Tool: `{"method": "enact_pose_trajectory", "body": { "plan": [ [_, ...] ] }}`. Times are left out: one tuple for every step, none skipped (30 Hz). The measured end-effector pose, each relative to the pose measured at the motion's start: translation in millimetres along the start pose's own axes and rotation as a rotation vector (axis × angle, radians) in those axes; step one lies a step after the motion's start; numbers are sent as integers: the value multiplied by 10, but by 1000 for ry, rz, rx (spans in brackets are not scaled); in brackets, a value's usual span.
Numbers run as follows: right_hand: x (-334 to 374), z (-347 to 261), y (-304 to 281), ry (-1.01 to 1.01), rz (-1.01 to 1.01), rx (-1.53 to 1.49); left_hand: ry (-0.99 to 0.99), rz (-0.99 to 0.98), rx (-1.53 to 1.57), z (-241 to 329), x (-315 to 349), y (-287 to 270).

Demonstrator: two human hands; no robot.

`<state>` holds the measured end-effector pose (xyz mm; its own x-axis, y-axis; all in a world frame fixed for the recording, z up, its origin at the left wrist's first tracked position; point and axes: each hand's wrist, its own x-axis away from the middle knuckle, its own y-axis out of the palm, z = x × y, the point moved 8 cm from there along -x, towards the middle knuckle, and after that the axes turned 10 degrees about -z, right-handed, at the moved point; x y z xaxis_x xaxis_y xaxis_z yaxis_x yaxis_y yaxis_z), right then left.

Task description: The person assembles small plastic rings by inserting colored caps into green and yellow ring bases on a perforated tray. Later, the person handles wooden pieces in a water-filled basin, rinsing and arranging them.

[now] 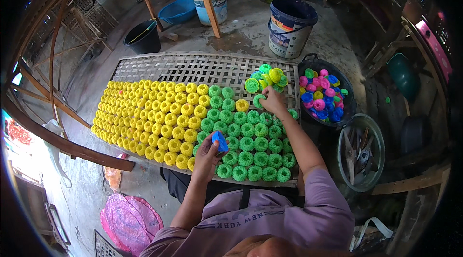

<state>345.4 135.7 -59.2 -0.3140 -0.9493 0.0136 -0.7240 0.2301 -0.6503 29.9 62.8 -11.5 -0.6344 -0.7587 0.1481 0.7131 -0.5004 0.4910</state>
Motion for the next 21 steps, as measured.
{"method": "enact_pose_trajectory", "body": {
  "plan": [
    [-23,43,73,32,-27,12,20,-17,-4,18,7,7],
    [-46,50,155,27,-63,4,-4,6,-11,5,14,-16],
    [-71,42,211,8,-82,-7,-5,7,-14,10,16,-21],
    [-80,47,269,8,-114,-14,1,1,-16,23,9,-21],
    [-96,16,293,-26,-126,-1,-3,9,-3,28,0,-31],
    [-84,-2,325,-40,-152,16,-1,10,11,29,8,-32],
    [-89,-56,302,-86,-133,25,48,-36,37,80,-42,-3],
    [-64,-76,324,-79,-165,109,6,3,24,47,-43,-34],
    [-55,-127,302,-97,-161,184,5,3,25,46,-59,-36],
    [-34,-169,286,-100,-169,263,28,-26,37,63,-71,-17],
    [-24,-235,218,-123,-128,324,11,2,30,48,-79,-43],
    [-21,-290,149,-130,-97,389,19,3,33,51,-85,-45],
    [-36,-329,103,-126,-107,457,32,-7,40,58,-91,-40],
    [-41,-437,-96,-188,76,449,32,-1,42,55,-97,-46],
    [-55,-512,-271,-238,214,442,36,-3,50,53,-99,-43],
    [-43,-584,-457,-308,387,427,36,-4,58,49,-101,-38],
    [-131,-545,-513,-243,380,472,26,0,53,40,-105,-34],
    [-209,-512,-582,-203,413,511,17,1,47,34,-107,-27],
    [-264,-473,-645,-179,462,557,34,-21,45,53,-112,-3],
    [-379,-342,-618,-137,346,480,15,-1,45,44,-108,-11],
    [-493,-218,-582,-113,243,409,21,-3,50,58,-103,-4]
  ]
}}
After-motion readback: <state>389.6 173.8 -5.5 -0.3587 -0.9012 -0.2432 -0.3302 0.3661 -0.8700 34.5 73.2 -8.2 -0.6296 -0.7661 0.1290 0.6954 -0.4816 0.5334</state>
